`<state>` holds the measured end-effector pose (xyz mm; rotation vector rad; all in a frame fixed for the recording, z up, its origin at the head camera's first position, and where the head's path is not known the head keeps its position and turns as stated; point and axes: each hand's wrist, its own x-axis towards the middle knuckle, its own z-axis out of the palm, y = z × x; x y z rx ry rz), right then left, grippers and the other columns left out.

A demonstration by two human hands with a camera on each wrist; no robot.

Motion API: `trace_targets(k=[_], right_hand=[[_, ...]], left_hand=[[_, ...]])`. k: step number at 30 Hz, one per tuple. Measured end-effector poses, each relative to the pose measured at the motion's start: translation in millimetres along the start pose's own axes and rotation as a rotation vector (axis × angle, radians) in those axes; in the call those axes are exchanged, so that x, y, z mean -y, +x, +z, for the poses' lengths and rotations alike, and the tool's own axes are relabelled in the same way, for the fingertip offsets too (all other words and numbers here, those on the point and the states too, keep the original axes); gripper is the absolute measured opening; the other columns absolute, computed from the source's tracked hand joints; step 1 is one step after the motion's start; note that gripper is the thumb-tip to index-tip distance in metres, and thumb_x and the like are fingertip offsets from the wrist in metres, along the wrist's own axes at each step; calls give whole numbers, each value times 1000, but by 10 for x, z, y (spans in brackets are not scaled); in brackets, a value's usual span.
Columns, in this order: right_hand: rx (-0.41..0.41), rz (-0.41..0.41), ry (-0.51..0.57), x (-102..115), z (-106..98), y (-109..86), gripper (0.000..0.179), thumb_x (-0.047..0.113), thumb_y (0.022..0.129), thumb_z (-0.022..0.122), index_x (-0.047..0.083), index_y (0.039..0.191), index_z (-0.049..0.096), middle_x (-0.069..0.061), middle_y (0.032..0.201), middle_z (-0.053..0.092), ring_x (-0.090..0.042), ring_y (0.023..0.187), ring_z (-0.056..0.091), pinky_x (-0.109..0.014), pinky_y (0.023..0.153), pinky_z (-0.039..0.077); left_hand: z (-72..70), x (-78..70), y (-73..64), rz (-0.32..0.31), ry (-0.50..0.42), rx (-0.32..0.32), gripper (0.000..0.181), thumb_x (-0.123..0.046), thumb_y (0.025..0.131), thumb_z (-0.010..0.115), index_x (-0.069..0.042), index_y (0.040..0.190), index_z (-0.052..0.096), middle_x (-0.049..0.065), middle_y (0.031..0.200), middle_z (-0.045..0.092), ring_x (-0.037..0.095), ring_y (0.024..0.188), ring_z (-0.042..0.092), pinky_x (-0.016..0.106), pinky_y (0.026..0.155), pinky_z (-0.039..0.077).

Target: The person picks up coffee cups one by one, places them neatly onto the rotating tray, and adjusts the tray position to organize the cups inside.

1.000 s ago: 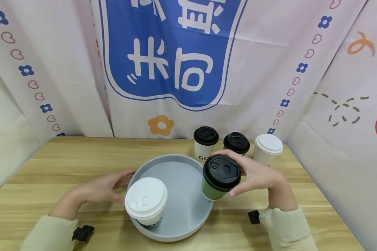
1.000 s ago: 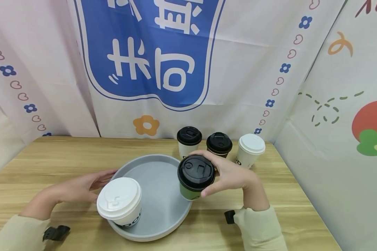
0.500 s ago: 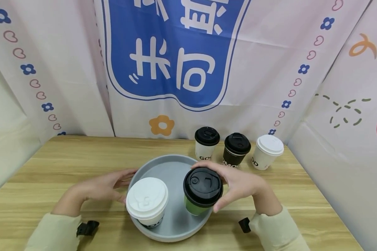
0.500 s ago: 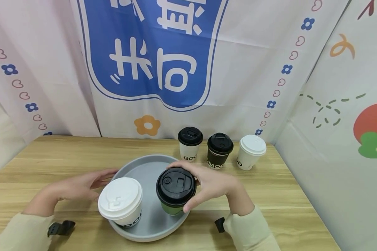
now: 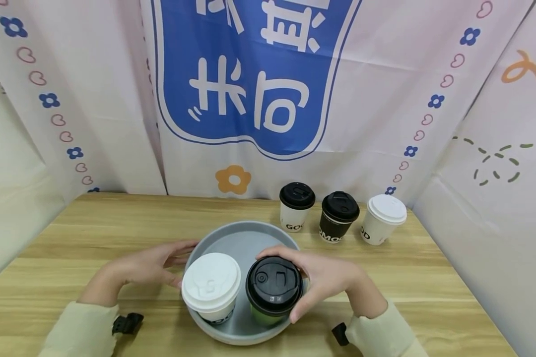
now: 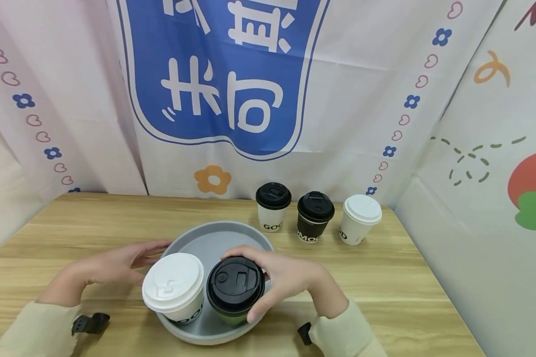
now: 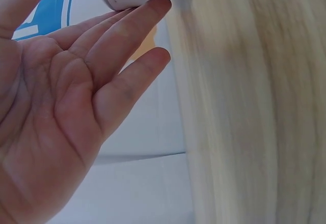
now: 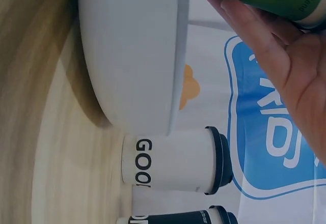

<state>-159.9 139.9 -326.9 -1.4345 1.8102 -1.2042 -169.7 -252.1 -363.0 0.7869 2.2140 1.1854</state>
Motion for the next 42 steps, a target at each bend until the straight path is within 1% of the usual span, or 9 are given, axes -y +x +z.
trace_targets(k=[3, 8, 21, 30, 32, 34, 37, 40, 42], right_hand=[[23, -7, 3, -16, 25, 16, 97, 24, 78, 86, 12, 153, 26, -5, 145, 49, -19, 134, 49, -32, 118, 37], [39, 3, -28, -24, 50, 43, 98, 29, 78, 86, 16, 153, 25, -1, 146, 50, -17, 134, 50, -32, 118, 37], [38, 26, -33, -44, 89, 58, 100, 19, 76, 88, 15, 154, 25, -2, 147, 49, -14, 132, 51, -32, 117, 39], [57, 26, -72, -41, 57, 64, 105, 17, 74, 89, 13, 155, 21, -4, 149, 47, -13, 135, 48, -32, 119, 36], [58, 36, -75, -42, 51, 54, 107, 18, 74, 89, 14, 155, 20, -3, 150, 46, -13, 136, 47, -31, 118, 38], [56, 61, -54, -30, 43, 34, 108, 23, 75, 88, 14, 157, 18, -4, 153, 42, -13, 138, 44, -32, 116, 40], [28, 115, -34, 6, 17, -21, 109, 42, 76, 85, 18, 158, 17, -4, 156, 36, -15, 141, 41, -33, 114, 42], [-23, 147, -51, 52, -32, -105, 110, 61, 76, 77, 20, 159, 18, -7, 156, 36, -18, 140, 43, -36, 114, 43], [-61, 142, -84, 82, -78, -171, 110, 67, 75, 74, 20, 158, 19, -10, 155, 39, -20, 138, 46, -40, 114, 44]], left_hand=[[5, 5, 1, -2, -9, 4, 100, -27, 83, 79, 8, 154, 18, 34, 158, 24, 55, 138, 37, 61, 112, 33], [12, 24, -11, 9, -19, 9, 100, -26, 84, 78, 7, 155, 17, 33, 158, 23, 55, 139, 36, 60, 112, 33], [17, 51, -5, 24, -50, 16, 101, -24, 83, 78, 7, 156, 14, 35, 159, 20, 58, 139, 32, 61, 112, 34], [19, 10, -20, 32, -38, 10, 97, -21, 86, 76, 7, 155, 14, 36, 158, 18, 60, 137, 32, 63, 111, 32], [22, 16, -15, 33, -32, 11, 97, -22, 86, 76, 7, 155, 15, 35, 158, 19, 59, 137, 33, 62, 110, 33], [25, 24, -9, 34, -27, 10, 96, -22, 86, 76, 7, 155, 15, 35, 158, 20, 59, 138, 34, 62, 110, 33], [30, 31, 0, 30, -20, 8, 96, -22, 86, 76, 6, 155, 16, 35, 158, 21, 58, 138, 35, 62, 111, 32], [30, 29, 8, 24, -23, 6, 96, -23, 86, 76, 6, 155, 16, 35, 158, 20, 58, 138, 35, 63, 111, 31], [27, 25, 11, 20, -26, 8, 97, -23, 86, 76, 7, 155, 15, 36, 158, 20, 58, 138, 35, 63, 111, 31]])
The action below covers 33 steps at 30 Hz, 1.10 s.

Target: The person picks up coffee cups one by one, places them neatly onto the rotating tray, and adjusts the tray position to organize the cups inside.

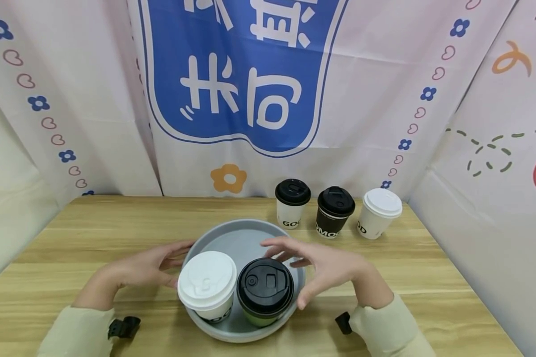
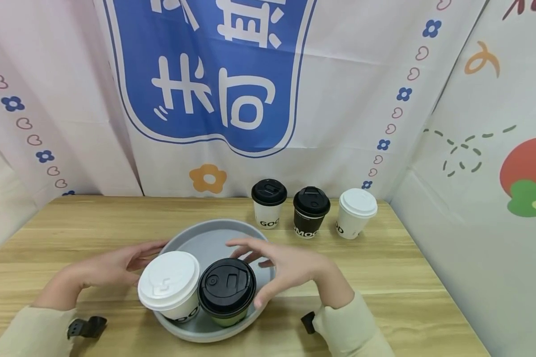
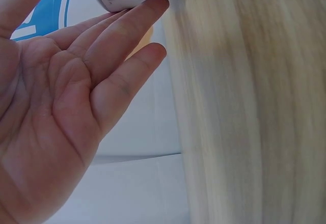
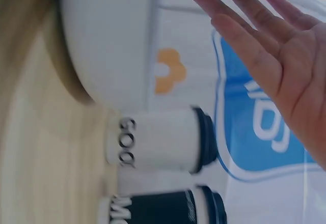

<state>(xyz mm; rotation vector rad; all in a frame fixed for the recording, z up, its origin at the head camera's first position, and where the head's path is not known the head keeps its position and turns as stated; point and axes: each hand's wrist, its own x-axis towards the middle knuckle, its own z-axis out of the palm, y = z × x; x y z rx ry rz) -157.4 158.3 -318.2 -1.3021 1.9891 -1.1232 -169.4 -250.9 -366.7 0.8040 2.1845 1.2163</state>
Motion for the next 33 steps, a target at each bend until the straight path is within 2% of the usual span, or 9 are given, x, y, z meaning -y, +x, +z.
trace_targets(k=[3, 7, 13, 17, 20, 23, 24, 28, 33], right_hand=[[-51, -42, -20, 35, -103, -95, 106, 61, 79, 75, 18, 158, 20, -12, 153, 42, -26, 137, 49, -46, 114, 44], [-145, -51, -29, 95, -241, -261, 97, 39, 82, 81, 17, 157, 24, -8, 154, 43, -31, 137, 49, -46, 114, 43], [-357, -6, -138, 121, -403, -580, 89, 15, 82, 81, 16, 155, 31, -12, 151, 46, -25, 134, 51, -30, 109, 47], [-491, -2, -214, 100, -494, -789, 84, -3, 82, 75, 10, 154, 33, -13, 152, 44, -20, 135, 51, -21, 108, 44], [-596, 17, -268, 108, -564, -915, 79, -7, 83, 72, 8, 152, 36, -8, 150, 48, -13, 133, 52, -14, 106, 41], [-699, 32, -302, 112, -627, -1024, 75, -11, 82, 70, 4, 149, 39, -5, 147, 51, -7, 131, 52, -9, 105, 40], [-731, 39, -316, 107, -648, -1059, 76, -12, 82, 70, 5, 149, 40, -4, 146, 51, -6, 130, 52, -8, 105, 40], [-849, 91, -357, 50, -707, -1215, 77, -13, 82, 70, 6, 150, 40, 4, 149, 50, -1, 131, 48, -5, 103, 39], [-968, 167, -385, -81, -779, -1387, 76, -8, 86, 70, 13, 152, 38, 10, 152, 45, 3, 133, 43, -2, 100, 39]], left_hand=[[-9, -4, -8, -1, -4, 3, 97, -22, 86, 76, 8, 155, 14, 36, 158, 19, 58, 138, 34, 59, 112, 34], [-13, -12, -13, 3, 2, -1, 97, -22, 86, 75, 8, 155, 14, 36, 158, 19, 58, 138, 34, 47, 112, 40], [7, 3, 5, 16, -12, 11, 96, -21, 87, 75, 9, 154, 14, 36, 157, 20, 57, 138, 35, 53, 111, 37], [7, 13, 4, 23, -21, 10, 96, -21, 87, 75, 9, 155, 14, 36, 158, 19, 57, 138, 34, 37, 113, 43], [-1, 5, -4, 25, -22, 4, 97, -21, 86, 75, 9, 155, 14, 36, 158, 19, 58, 138, 34, 43, 114, 42], [-5, -2, -11, 19, -24, 6, 97, -21, 86, 75, 8, 155, 13, 36, 158, 19, 58, 138, 34, 61, 112, 34], [-5, -1, -12, 17, -24, 6, 97, -21, 87, 75, 8, 155, 14, 36, 158, 19, 58, 138, 34, 63, 112, 33], [-3, 8, -13, 15, -31, 12, 97, -21, 87, 75, 8, 155, 13, 36, 158, 18, 59, 138, 33, 64, 112, 32], [-5, 22, -13, 15, -19, 13, 96, -22, 87, 75, 7, 155, 14, 35, 159, 19, 57, 139, 34, 58, 112, 35]])
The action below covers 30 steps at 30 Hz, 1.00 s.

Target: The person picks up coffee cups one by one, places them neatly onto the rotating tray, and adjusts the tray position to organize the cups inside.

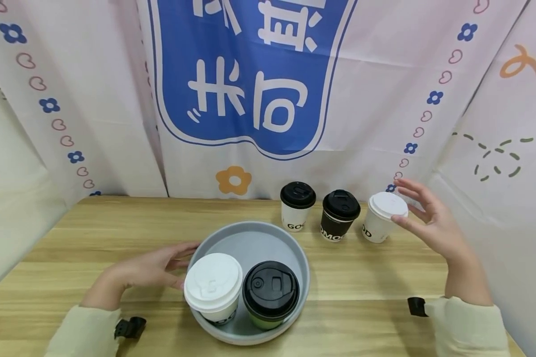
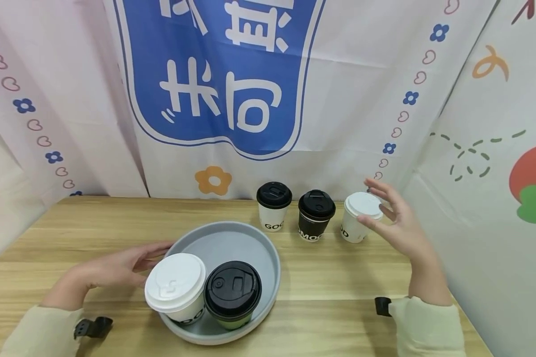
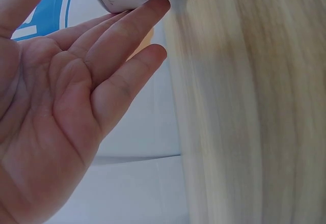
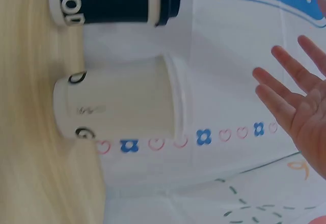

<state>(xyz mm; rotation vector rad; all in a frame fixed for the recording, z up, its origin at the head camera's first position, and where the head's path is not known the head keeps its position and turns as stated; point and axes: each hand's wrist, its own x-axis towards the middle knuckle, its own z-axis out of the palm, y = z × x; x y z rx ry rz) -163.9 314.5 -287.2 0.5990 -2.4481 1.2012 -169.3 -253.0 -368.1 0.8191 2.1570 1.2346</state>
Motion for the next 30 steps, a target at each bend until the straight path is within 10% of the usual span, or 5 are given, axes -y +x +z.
trace_targets(k=[5, 8, 12, 30], right_hand=[[-47, 121, -26, -242, -75, -35, 79, 3, 91, 69, 24, 156, 29, 5, 160, 34, -9, 141, 36, -7, 107, 37], [-52, 200, -12, -377, -110, -40, 84, 8, 93, 68, 28, 159, 20, 1, 165, 24, -25, 147, 30, -36, 123, 31], [-27, 277, 36, -541, -131, -19, 93, 12, 94, 68, 31, 160, 6, -13, 168, 9, -48, 148, 19, -73, 112, 21], [130, 375, 71, -1014, 15, 55, 110, 14, 89, 74, 13, 159, -11, -31, 163, 2, -62, 141, 18, -80, 105, 25]], left_hand=[[6, 9, 4, -7, 8, -5, 95, -22, 87, 75, 5, 156, 15, 34, 159, 21, 56, 139, 35, 56, 113, 34], [8, 3, 7, -6, 6, -7, 96, -22, 86, 76, 5, 156, 15, 34, 159, 21, 56, 139, 35, 61, 113, 32], [10, -7, 4, -6, 16, -11, 96, -22, 86, 76, 6, 155, 16, 34, 158, 21, 56, 138, 36, 62, 113, 31], [15, 22, 4, -4, -30, -5, 98, -22, 86, 76, 6, 156, 14, 34, 159, 20, 57, 139, 33, 61, 113, 31]])
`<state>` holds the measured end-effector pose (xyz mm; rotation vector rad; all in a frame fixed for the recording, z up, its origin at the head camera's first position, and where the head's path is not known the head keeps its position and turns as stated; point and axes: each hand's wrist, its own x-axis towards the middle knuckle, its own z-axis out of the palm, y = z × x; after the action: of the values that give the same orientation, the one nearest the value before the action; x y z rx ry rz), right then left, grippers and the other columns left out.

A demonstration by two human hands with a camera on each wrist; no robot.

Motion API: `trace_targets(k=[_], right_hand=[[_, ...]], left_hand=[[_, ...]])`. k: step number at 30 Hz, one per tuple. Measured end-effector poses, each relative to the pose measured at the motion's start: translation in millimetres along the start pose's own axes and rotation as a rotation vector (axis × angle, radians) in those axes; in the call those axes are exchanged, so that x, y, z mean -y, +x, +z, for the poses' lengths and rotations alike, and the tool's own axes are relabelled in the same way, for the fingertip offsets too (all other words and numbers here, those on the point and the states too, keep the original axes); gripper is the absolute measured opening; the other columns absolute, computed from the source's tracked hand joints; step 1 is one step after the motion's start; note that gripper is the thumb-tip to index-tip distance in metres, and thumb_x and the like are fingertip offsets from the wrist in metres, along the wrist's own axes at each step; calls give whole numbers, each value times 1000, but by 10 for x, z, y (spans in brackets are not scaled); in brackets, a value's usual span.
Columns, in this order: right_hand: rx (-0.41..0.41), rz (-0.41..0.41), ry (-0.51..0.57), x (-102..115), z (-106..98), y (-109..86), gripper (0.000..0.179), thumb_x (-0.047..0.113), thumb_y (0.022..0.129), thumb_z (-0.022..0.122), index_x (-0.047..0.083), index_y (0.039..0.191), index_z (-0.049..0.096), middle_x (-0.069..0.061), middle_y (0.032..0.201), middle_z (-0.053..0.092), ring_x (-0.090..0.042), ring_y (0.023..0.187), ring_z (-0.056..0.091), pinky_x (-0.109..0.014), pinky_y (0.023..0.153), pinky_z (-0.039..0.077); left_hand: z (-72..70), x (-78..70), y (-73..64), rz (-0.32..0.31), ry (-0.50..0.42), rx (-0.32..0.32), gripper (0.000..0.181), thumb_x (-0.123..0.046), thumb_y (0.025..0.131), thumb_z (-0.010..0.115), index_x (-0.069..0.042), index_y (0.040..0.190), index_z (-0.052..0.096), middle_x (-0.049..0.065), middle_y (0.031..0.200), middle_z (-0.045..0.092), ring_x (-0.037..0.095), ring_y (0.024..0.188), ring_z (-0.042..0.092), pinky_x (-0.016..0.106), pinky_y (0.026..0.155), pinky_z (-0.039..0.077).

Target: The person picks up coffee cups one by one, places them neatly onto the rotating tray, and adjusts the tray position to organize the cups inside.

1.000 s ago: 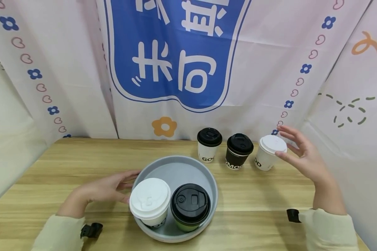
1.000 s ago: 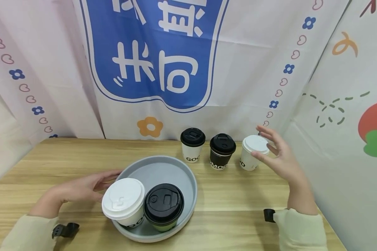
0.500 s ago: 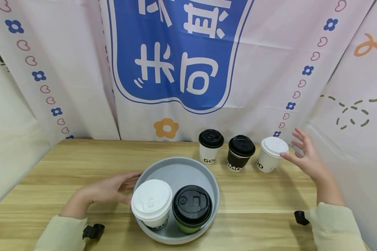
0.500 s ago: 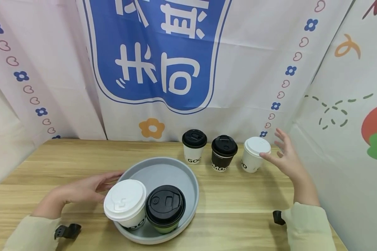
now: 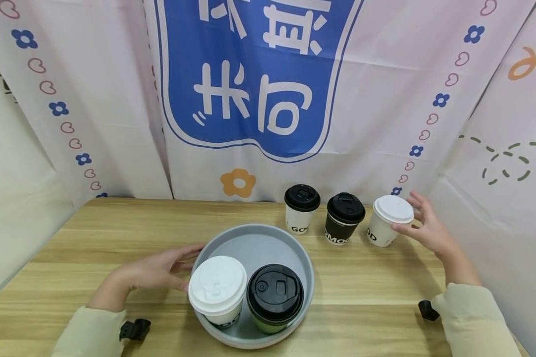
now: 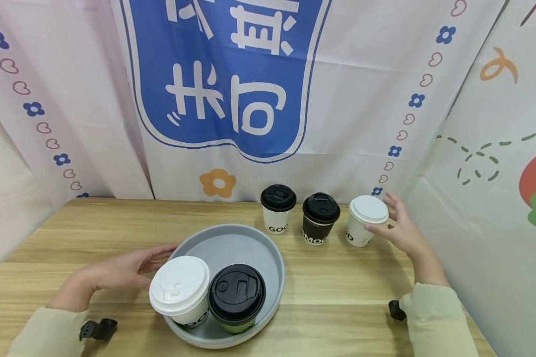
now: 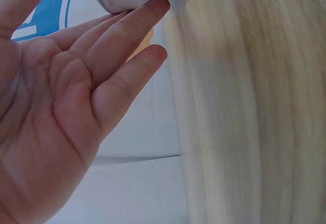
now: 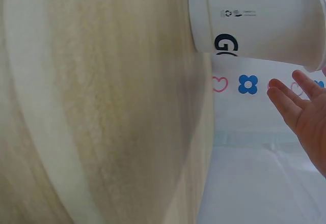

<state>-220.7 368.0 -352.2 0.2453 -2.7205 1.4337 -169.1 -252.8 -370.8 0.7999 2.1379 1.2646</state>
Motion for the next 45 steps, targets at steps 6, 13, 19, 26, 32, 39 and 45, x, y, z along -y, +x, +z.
trace_targets(k=[6, 13, 19, 26, 32, 39, 45], right_hand=[[11, 26, -2, -63, 43, 9, 110, 17, 89, 75, 12, 159, -9, -32, 162, 4, -60, 140, 22, -79, 105, 26], [-4, -30, -6, -107, 94, 58, 110, 10, 84, 78, 6, 159, -3, -34, 158, 16, -57, 138, 25, -78, 106, 25], [-38, -80, 10, -161, 145, 103, 103, 5, 82, 79, 2, 157, 8, -30, 150, 29, -43, 135, 32, -74, 112, 19], [-63, -80, -20, -163, 178, 105, 97, 9, 83, 79, 3, 156, 15, -21, 145, 34, 7, 115, 36, -55, 112, 33], [-77, -74, -40, -146, 190, 86, 94, 11, 84, 79, 1, 154, 17, -17, 143, 37, 7, 112, 39, -21, 96, 36], [-106, -55, -33, -126, 176, 28, 92, 12, 86, 77, -3, 152, 15, -16, 142, 35, 8, 110, 39, -8, 88, 36], [-146, -71, -14, -131, 118, -47, 89, 9, 86, 76, -1, 152, 17, 12, 130, 39, 8, 110, 42, -7, 89, 37]], left_hand=[[-1, -12, 4, -1, 3, -1, 98, -23, 85, 77, 6, 156, 14, 34, 159, 20, 57, 139, 33, 62, 113, 31], [-1, -24, -5, -3, 12, -9, 98, -22, 84, 77, 6, 156, 15, 35, 159, 19, 57, 138, 34, 64, 113, 30], [4, -19, -3, -1, -3, 0, 98, -21, 86, 76, 6, 156, 13, 35, 159, 18, 58, 138, 33, 64, 113, 31], [5, -12, -1, -6, -8, 1, 98, -21, 86, 76, 7, 156, 13, 35, 159, 17, 58, 139, 32, 64, 113, 31], [7, -15, -3, -11, -6, 0, 98, -22, 86, 76, 7, 156, 13, 35, 159, 18, 57, 139, 33, 62, 113, 33], [7, -21, -9, -16, -2, -8, 99, -23, 85, 77, 7, 155, 13, 35, 159, 17, 57, 139, 32, 62, 113, 33], [11, -25, -4, 3, 18, -13, 97, -21, 86, 76, 7, 155, 15, 35, 159, 18, 58, 139, 32, 50, 116, 38]])
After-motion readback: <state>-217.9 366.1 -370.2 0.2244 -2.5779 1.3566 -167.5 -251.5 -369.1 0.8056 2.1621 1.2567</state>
